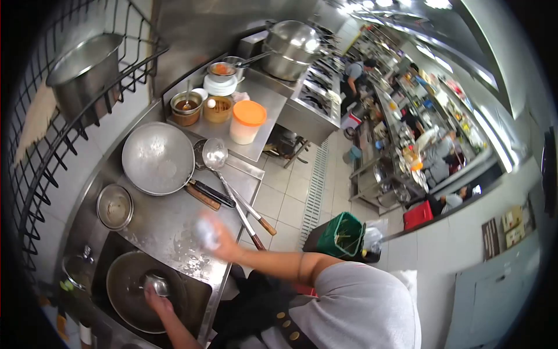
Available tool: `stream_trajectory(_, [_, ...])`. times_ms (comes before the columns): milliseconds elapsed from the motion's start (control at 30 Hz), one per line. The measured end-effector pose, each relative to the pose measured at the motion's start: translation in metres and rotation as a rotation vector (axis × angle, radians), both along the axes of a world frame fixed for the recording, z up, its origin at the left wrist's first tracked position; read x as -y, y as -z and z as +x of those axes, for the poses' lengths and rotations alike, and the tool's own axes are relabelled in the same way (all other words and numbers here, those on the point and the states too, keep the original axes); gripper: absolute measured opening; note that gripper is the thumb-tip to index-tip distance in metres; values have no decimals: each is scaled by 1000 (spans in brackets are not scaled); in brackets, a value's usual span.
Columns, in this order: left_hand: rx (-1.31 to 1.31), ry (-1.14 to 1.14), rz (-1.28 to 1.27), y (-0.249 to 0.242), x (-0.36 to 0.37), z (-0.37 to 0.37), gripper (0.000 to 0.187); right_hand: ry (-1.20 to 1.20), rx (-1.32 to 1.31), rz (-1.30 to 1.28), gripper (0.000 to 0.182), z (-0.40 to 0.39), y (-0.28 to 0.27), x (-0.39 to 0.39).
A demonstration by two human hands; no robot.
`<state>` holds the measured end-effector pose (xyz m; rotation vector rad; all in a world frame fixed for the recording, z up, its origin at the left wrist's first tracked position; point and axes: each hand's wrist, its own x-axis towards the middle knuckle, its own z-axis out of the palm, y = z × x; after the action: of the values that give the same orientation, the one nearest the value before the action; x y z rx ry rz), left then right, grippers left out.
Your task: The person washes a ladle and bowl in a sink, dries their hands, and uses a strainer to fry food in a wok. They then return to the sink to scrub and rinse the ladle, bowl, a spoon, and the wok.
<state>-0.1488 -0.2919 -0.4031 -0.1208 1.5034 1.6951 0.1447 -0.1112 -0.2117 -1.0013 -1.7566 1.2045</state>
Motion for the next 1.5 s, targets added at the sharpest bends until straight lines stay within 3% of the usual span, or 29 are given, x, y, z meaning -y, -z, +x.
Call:
stream_trajectory(33, [11,19,121,-28,0,8,36,-89,46,312,72,-30,6,19])
stream_trajectory(100, [-23,125,305,-76,7,24,37,-347,101,252,66,-85,-16,69])
stream_trajectory(133, [-71,212,371,-101,7,34,37,-467,172,566,68,-116,-9,81])
stream_trajectory(167, [13,148,391,-136,11,47,38,-478,205,551,64,-133,-14,87])
stream_trajectory(200, [-4,150,389,-148,18,43,38,-488,241,534,61,-147,-21,89])
stream_trajectory(267, [-361,463,401,-165,35,36,43,-269,102,43,53,-187,11,61])
stream_trajectory(333, [-287,465,425,-177,51,33,32,-280,232,-165,50,-192,-15,58])
stream_trajectory(400, [-169,326,214,-128,66,7,24,-634,251,426,50,-181,-48,94])
stream_trajectory(433, [-174,346,282,-149,67,13,21,-618,168,700,48,-177,-55,105])
stream_trajectory(467, [-177,351,288,-150,73,1,21,-612,169,707,48,-181,-58,99])
stream_trajectory(533, [-266,422,498,-144,93,-23,26,-474,249,24,47,-186,-68,72])
stream_trajectory(567, [-185,139,480,-154,91,-23,41,-613,257,-345,45,-179,-78,57])
stream_trajectory(600, [-193,145,479,-160,88,-30,41,-611,247,-342,45,-187,-67,70])
stream_trajectory(667, [130,-341,264,-163,67,-46,57,-362,-259,-623,31,-209,-37,105])
stream_trajectory(733, [196,-187,464,-150,56,-47,65,-238,-328,-555,31,-239,-12,137])
stream_trajectory(800, [138,65,612,-159,46,-24,71,-137,-376,-897,35,-245,-33,158])
stream_trajectory(833, [319,-164,317,-206,42,1,67,-138,-378,-901,35,-248,-24,160])
stream_trajectory(900, [307,-45,431,-184,54,-1,63,-132,146,-555,38,-251,3,155])
stream_trajectory(933, [298,77,554,-170,55,-1,59,-123,150,-558,38,-240,0,147])
stream_trajectory(1000, [189,123,488,-160,64,0,55,-528,545,541,45,-208,-11,128])
stream_trajectory(1067, [171,130,352,-182,60,6,55,-403,394,402,37,-200,-30,124])
stream_trajectory(1133, [123,111,277,-182,63,-5,61,-869,627,364,24,-202,-24,113])
stream_trajectory(1167, [97,129,257,-180,67,-3,63,-834,848,664,16,-199,-23,110])
stream_trajectory(1200, [76,144,234,-183,71,4,65,-658,522,932,19,-192,-24,103])
stream_trajectory(1267, [104,152,229,-176,72,2,67,-418,331,766,20,-191,-28,119])
stream_trajectory(1333, [137,140,221,-176,64,-8,68,-950,528,246,25,-188,-17,111])
stream_trajectory(1367, [69,188,155,-175,73,-7,68,-1036,833,530,29,-187,-13,108])
stream_trajectory(1467, [63,275,140,-179,73,4,68,-667,550,733,35,-171,-16,110])
stream_trajectory(1500, [107,322,184,-173,71,1,69,-779,518,640,41,-166,-28,116])
